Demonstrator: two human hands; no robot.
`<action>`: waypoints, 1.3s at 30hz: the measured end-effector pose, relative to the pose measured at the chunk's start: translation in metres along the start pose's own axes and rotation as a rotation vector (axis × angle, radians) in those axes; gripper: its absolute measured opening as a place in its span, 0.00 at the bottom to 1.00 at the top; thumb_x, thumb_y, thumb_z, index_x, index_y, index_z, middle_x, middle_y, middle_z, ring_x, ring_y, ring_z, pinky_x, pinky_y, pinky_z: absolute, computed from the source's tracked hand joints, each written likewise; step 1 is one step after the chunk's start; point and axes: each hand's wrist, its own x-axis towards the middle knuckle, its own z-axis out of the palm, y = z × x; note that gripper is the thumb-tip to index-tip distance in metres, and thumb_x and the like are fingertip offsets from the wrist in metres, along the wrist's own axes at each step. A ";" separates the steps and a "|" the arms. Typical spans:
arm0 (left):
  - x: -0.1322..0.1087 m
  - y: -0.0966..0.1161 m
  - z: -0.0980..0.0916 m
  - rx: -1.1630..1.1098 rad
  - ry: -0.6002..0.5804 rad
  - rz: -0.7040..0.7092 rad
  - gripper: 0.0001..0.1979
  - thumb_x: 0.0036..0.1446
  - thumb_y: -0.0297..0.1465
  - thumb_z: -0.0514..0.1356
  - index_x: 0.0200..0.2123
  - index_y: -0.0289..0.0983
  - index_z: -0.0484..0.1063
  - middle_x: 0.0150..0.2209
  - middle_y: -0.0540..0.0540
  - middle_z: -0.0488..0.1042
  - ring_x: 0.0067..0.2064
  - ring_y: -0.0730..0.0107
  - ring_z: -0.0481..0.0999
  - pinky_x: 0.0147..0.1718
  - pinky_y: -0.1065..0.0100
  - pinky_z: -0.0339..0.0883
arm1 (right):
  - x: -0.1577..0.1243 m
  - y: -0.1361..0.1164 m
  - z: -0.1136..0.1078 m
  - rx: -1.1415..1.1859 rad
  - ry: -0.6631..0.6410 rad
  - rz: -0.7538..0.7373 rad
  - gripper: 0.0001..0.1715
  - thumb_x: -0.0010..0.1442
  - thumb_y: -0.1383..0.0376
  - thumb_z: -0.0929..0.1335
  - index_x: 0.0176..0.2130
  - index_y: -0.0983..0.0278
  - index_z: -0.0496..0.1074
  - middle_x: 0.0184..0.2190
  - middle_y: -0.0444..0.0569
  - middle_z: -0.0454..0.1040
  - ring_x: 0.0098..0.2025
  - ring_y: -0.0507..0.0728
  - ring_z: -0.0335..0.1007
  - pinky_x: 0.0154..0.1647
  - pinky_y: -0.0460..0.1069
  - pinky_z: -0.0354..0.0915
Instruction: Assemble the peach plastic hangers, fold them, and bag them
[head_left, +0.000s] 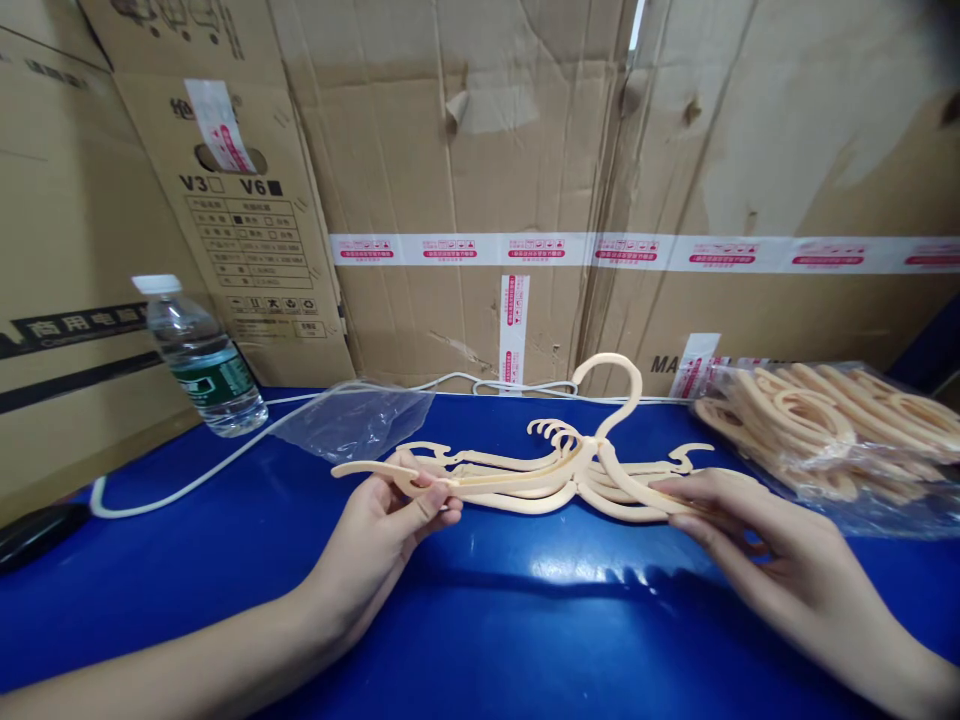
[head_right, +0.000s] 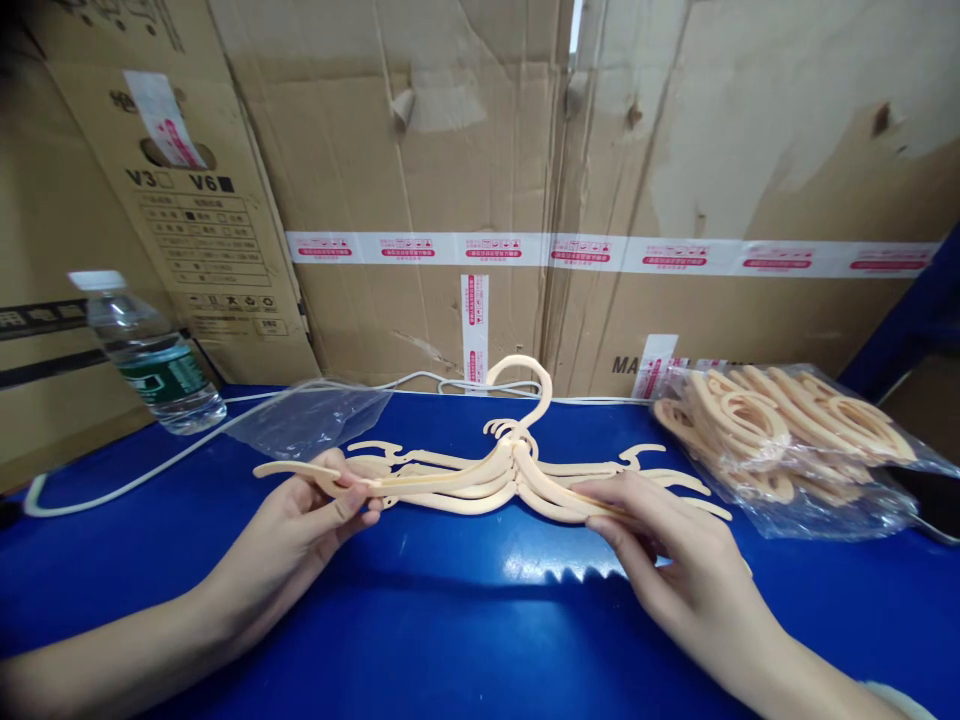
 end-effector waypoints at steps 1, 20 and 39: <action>-0.001 0.000 0.000 0.017 -0.018 0.009 0.20 0.37 0.37 0.77 0.25 0.33 0.71 0.28 0.50 0.75 0.31 0.73 0.75 0.32 0.75 0.74 | 0.000 0.001 -0.001 0.002 0.003 0.026 0.12 0.65 0.65 0.65 0.49 0.56 0.70 0.40 0.46 0.79 0.39 0.56 0.78 0.36 0.46 0.73; -0.038 0.009 0.001 1.671 -0.893 0.841 0.23 0.63 0.39 0.58 0.58 0.36 0.68 0.63 0.41 0.67 0.61 0.50 0.68 0.61 0.50 0.61 | 0.008 0.010 -0.004 -0.106 -0.485 0.048 0.08 0.63 0.67 0.61 0.38 0.61 0.70 0.45 0.56 0.71 0.46 0.61 0.71 0.44 0.56 0.72; 0.033 0.004 -0.003 1.665 -0.773 0.462 0.39 0.64 0.55 0.45 0.70 0.38 0.43 0.70 0.37 0.41 0.71 0.45 0.41 0.64 0.35 0.35 | 0.052 0.054 0.058 -0.365 -0.570 0.136 0.42 0.70 0.48 0.50 0.69 0.75 0.49 0.69 0.68 0.46 0.70 0.69 0.39 0.67 0.68 0.45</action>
